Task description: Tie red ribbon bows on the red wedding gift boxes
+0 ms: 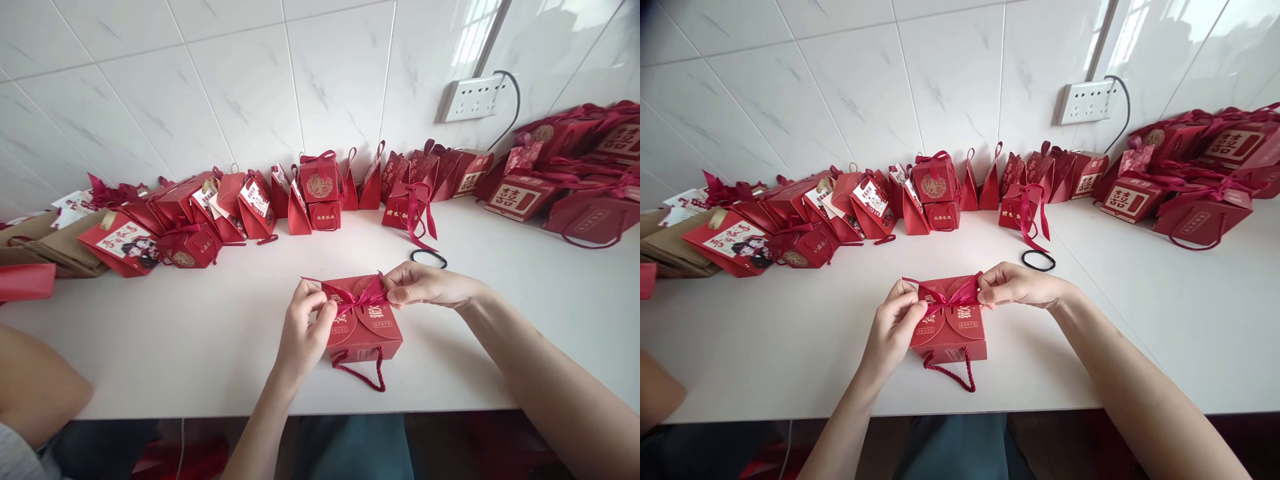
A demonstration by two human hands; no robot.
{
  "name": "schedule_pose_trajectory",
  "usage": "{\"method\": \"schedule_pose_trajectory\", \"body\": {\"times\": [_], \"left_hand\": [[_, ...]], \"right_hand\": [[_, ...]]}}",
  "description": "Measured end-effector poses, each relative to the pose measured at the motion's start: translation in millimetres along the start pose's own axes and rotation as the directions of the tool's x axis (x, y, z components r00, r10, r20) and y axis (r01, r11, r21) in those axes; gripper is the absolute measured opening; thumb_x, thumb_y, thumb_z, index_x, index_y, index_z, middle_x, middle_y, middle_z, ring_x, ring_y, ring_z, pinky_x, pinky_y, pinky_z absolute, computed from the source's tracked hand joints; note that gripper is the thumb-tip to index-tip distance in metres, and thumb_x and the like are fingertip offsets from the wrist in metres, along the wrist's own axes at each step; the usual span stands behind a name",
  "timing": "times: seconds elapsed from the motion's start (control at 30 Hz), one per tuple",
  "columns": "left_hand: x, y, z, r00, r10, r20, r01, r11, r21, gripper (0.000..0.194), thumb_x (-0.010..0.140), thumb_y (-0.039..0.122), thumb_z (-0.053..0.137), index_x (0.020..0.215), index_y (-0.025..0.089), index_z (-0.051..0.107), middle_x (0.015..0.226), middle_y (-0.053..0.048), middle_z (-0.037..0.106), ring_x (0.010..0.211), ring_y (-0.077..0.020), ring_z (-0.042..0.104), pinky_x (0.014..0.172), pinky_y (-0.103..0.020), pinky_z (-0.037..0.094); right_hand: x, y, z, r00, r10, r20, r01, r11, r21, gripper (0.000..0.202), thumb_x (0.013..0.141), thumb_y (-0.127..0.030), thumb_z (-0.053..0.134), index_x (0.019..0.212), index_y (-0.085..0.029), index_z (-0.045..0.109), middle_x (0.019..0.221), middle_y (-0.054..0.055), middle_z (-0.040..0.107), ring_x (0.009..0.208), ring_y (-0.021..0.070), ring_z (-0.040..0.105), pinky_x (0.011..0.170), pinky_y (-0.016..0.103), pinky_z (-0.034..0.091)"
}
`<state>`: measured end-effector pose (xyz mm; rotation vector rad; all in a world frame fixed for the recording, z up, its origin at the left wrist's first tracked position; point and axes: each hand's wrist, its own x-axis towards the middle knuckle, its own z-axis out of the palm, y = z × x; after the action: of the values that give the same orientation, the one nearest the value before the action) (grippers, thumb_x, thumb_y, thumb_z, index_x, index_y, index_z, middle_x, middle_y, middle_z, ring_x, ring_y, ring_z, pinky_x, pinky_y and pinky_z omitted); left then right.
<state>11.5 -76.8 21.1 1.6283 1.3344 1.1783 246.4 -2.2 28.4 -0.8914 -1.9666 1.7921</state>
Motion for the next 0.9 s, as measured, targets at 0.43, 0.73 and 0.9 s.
{"method": "schedule_pose_trajectory", "body": {"times": [0.43,0.73,0.9], "left_hand": [[37,-15,-15.5,0.909,-0.256,0.33,0.368,0.864,-0.343,0.031,0.076,0.039,0.059,0.098,0.017,0.058,0.1,-0.005,0.061,0.095,-0.0198,0.057,0.078,-0.027,0.042],[70,-1,-12.1,0.889,-0.159,0.429,0.254,0.951,-0.175,0.03,0.077,0.043,0.063,0.078,0.013,0.062,0.074,-0.002,0.061,0.072,-0.0149,0.057,0.069,-0.026,0.041],[84,-3,0.5,0.793,-0.191,0.579,0.371,0.905,-0.209,0.027,0.07,0.039,0.068,0.072,0.013,0.062,0.071,-0.004,0.064,0.069,-0.0174,0.06,0.067,-0.028,0.043]], "right_hand": [[2,0,-5,0.973,0.197,-0.117,-0.171,0.965,0.2,0.046,0.069,-0.057,0.071,0.069,-0.012,0.059,0.069,0.002,0.058,0.069,0.0132,0.055,0.074,0.033,0.046],[20,4,13,0.928,-0.004,-0.373,0.156,0.912,0.379,0.035,0.067,-0.043,0.078,0.071,-0.013,0.062,0.079,0.003,0.061,0.075,0.0121,0.057,0.073,0.027,0.044],[31,4,29,0.856,-0.065,-0.514,0.308,0.861,0.405,0.041,0.063,-0.043,0.08,0.062,-0.016,0.05,0.057,-0.004,0.056,0.053,0.0072,0.051,0.057,0.023,0.042]]}}
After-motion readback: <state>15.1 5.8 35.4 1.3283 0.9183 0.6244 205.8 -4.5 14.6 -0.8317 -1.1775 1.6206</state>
